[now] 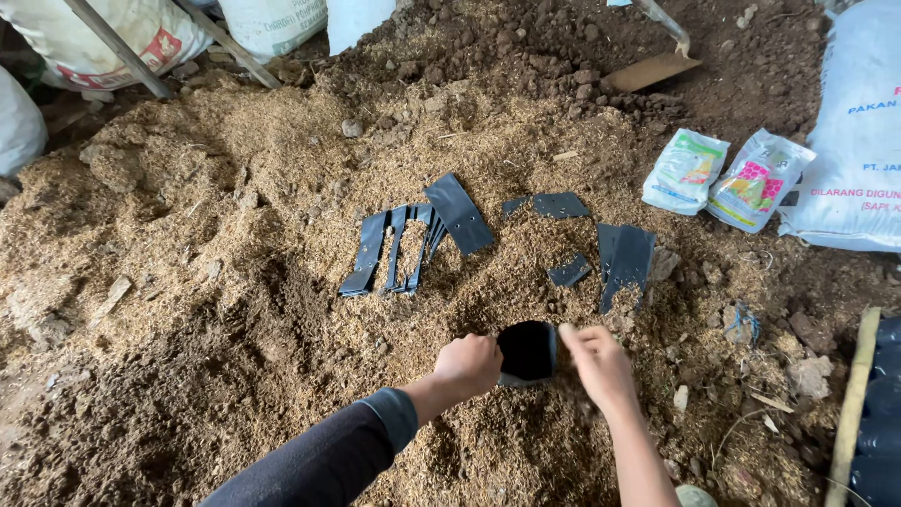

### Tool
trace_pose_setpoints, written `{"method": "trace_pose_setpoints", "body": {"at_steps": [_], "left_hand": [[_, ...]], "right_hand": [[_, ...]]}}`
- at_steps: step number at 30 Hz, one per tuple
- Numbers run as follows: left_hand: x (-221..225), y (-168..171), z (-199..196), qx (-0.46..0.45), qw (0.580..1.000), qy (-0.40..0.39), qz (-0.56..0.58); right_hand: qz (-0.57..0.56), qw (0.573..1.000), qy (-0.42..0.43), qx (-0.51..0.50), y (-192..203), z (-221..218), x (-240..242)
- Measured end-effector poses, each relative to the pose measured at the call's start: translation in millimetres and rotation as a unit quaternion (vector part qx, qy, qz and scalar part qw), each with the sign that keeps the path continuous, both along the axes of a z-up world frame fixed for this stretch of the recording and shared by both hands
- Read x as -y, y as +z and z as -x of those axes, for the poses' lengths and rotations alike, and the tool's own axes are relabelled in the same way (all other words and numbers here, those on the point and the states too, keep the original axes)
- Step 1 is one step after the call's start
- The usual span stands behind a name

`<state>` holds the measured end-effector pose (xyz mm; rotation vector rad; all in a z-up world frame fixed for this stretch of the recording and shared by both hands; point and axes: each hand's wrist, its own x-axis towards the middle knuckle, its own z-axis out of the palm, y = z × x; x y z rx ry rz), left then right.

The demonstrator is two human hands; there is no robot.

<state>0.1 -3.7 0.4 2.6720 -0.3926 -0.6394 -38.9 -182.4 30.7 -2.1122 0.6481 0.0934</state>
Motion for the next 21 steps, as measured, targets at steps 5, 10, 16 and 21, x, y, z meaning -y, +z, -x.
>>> {"method": "trace_pose_setpoints", "body": {"at_steps": [5, 10, 16, 21], "left_hand": [[-2.6, 5.9, 6.1, 0.0, 1.0, -0.017, 0.0], [-12.3, 4.2, 5.8, 0.037, 0.998, 0.011, 0.053], [-14.1, -2.7, 14.9, -0.019, 1.0, 0.013, 0.009], [-12.8, -8.2, 10.1, -0.027, 0.999, 0.019, 0.041]], "right_hand": [[0.049, 0.989, 0.126, -0.052, 3.2, 3.2, -9.5], [-0.02, 0.996, 0.077, 0.027, -22.9, -6.9, 0.0], [0.058, 0.994, 0.096, 0.005, -37.1, -5.2, -2.3], [0.1, 0.98, 0.161, -0.056, -31.6, -2.9, -11.3]]}}
